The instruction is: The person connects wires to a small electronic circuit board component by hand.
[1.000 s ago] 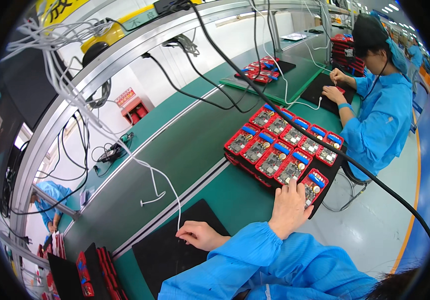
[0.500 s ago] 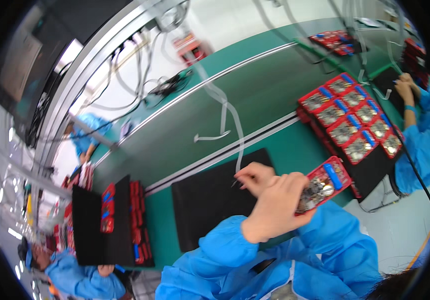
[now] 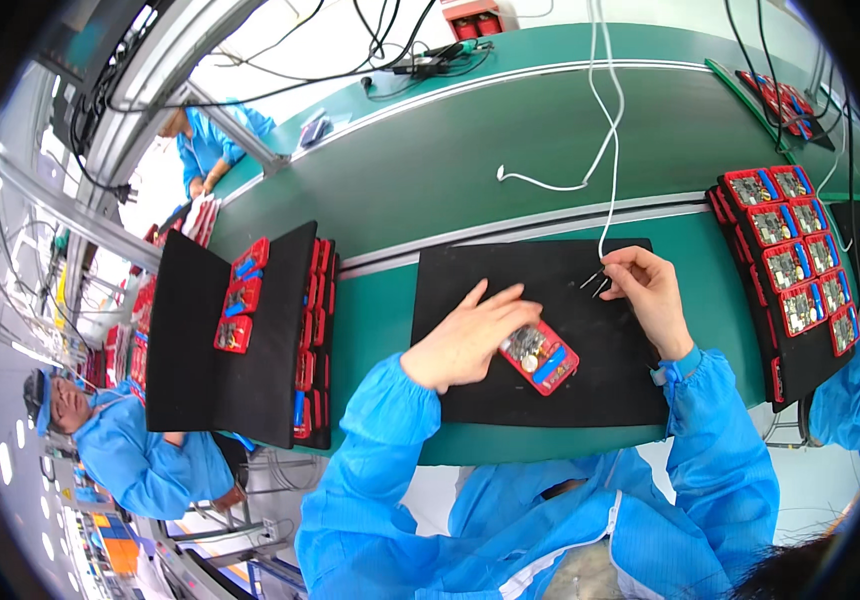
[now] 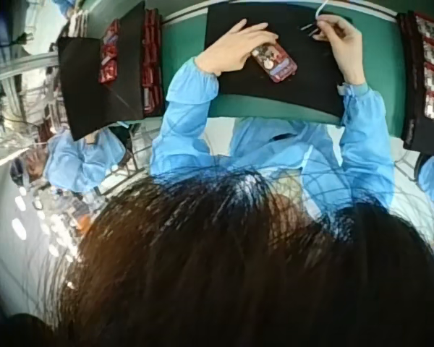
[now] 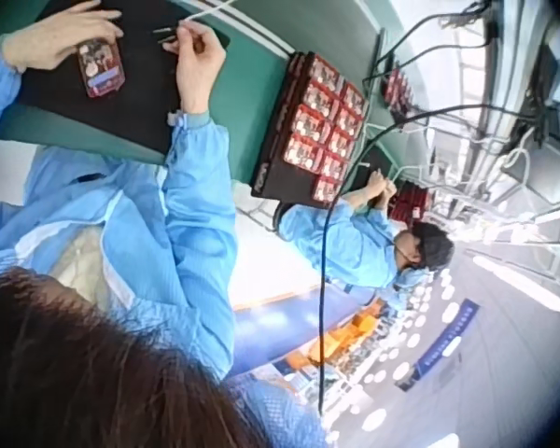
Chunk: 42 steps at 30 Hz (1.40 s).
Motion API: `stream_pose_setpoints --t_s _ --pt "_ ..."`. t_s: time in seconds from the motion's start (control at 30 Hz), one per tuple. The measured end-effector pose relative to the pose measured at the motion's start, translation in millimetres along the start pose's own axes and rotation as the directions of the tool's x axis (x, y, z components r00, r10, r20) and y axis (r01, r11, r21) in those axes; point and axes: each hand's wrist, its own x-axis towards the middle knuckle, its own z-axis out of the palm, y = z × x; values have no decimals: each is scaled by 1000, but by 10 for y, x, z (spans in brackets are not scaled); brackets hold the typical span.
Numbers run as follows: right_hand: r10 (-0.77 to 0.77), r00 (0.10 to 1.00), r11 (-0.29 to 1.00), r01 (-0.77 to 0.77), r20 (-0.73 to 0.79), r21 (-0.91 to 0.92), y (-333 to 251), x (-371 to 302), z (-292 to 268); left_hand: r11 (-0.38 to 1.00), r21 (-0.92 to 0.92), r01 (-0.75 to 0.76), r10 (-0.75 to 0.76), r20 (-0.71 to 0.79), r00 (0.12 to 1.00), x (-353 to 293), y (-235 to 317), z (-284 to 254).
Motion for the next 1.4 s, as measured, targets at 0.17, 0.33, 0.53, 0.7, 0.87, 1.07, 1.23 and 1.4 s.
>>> stream_pose_setpoints --t_s 0.17,0.33,0.53,0.7,0.87,1.07,1.23,1.4 --pt "34 976 976 13 213 -215 -309 -85 287 965 -259 28 -98 -264 960 110 -51 -68" --pt "-150 922 878 290 357 -380 -347 -39 555 730 -677 91 -339 -244 909 248 150 -40" --pt "-267 831 752 496 487 -434 -376 68 698 680 -731 57 -449 -355 820 166 122 60" --pt "-270 792 698 552 547 -456 -306 100 715 644 -757 113 -481 -285 829 128 62 132" --pt "-188 877 802 396 442 -446 -194 27 729 582 -804 123 -537 -266 801 54 25 205" --pt "-236 898 836 382 371 -393 23 -14 666 450 -890 -69 -549 -337 765 47 -15 465" --pt "-270 893 837 402 361 -370 125 5 635 490 -872 14 -590 -319 742 30 21 420" --pt "-267 895 844 396 357 -362 161 8 663 581 -810 75 -628 -388 674 2 79 454"
